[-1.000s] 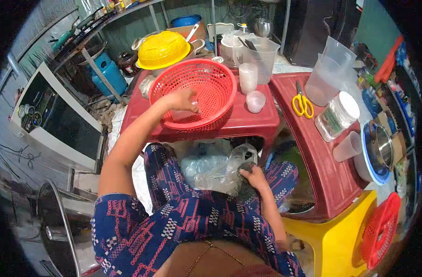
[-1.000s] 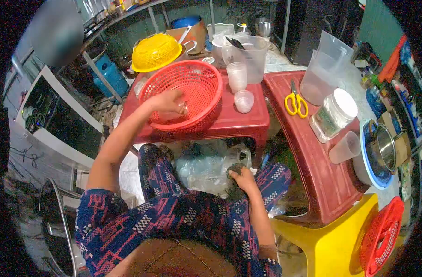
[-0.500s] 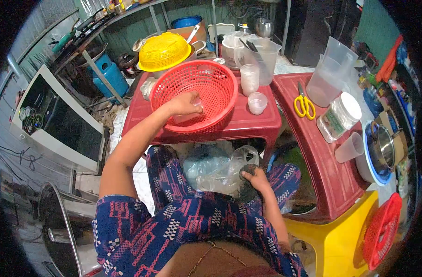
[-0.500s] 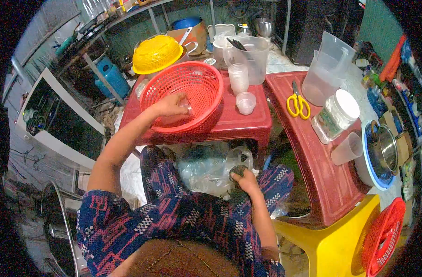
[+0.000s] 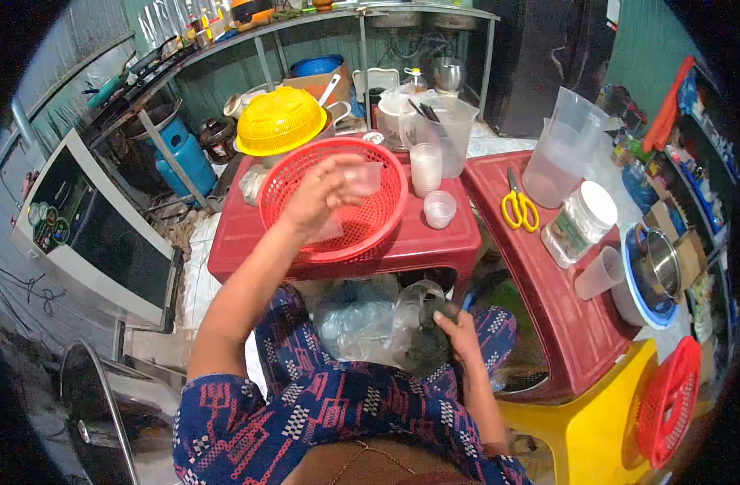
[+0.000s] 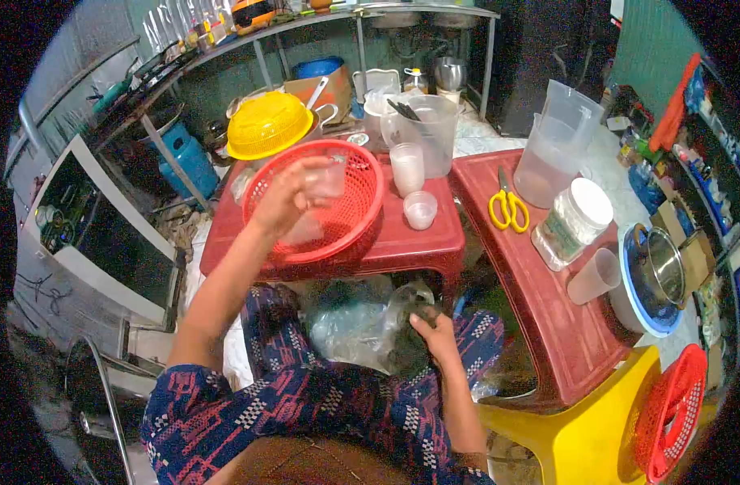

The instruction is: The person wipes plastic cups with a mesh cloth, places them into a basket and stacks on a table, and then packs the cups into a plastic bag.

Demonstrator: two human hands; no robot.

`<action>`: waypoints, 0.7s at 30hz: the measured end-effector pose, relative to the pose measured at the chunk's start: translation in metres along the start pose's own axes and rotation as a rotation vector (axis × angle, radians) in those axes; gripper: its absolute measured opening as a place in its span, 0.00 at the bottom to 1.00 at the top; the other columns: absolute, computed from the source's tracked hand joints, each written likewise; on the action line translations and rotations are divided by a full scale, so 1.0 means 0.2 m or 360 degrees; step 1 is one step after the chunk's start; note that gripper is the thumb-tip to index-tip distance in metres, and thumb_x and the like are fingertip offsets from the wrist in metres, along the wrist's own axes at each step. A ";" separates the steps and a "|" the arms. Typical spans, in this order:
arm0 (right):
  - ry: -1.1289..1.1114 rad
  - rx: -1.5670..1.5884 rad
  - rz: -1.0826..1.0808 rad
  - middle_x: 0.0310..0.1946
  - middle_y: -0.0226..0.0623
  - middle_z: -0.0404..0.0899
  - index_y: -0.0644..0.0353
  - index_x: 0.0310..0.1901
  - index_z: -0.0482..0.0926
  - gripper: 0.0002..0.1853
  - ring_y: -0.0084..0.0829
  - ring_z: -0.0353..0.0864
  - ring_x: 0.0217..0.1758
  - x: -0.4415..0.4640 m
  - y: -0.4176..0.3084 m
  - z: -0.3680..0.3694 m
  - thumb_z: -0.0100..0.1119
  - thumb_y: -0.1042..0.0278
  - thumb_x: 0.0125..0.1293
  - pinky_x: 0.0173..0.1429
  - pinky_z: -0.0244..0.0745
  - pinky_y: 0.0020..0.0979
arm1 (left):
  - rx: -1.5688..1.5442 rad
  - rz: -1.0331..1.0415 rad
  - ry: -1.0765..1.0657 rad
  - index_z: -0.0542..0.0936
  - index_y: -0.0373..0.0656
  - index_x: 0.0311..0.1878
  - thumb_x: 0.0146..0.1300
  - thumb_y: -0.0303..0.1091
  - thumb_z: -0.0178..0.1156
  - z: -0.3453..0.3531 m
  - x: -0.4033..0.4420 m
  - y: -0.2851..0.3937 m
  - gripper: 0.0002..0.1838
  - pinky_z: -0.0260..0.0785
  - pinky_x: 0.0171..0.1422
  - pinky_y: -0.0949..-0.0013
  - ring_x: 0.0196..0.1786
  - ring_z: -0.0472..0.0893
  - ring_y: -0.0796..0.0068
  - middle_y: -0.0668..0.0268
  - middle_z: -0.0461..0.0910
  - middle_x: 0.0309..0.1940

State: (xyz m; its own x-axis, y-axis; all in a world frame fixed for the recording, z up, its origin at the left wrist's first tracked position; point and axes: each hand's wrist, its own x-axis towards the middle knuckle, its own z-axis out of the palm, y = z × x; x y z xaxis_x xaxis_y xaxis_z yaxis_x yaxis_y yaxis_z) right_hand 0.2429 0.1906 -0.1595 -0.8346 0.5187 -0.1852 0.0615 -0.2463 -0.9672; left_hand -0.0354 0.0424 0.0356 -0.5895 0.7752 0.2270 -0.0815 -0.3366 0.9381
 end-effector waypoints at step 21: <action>0.0995 -0.0426 -0.0683 0.47 0.39 0.75 0.65 0.54 0.72 0.20 0.33 0.75 0.47 -0.02 -0.48 0.14 0.49 0.58 0.68 0.54 0.69 0.31 | 0.1270 0.1197 -0.0261 0.74 0.42 0.30 0.61 0.43 0.54 0.66 -0.49 -0.41 0.13 0.63 0.44 0.56 0.41 0.70 0.53 0.55 0.70 0.35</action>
State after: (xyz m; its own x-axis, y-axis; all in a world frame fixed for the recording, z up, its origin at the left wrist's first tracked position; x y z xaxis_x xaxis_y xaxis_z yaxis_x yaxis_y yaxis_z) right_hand 0.2244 0.1885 -0.0616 -0.3592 0.9055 0.2260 0.0001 0.2421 -0.9702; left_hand 0.1344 0.0648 -0.0298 -0.1530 0.5989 0.7861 0.8287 -0.3557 0.4323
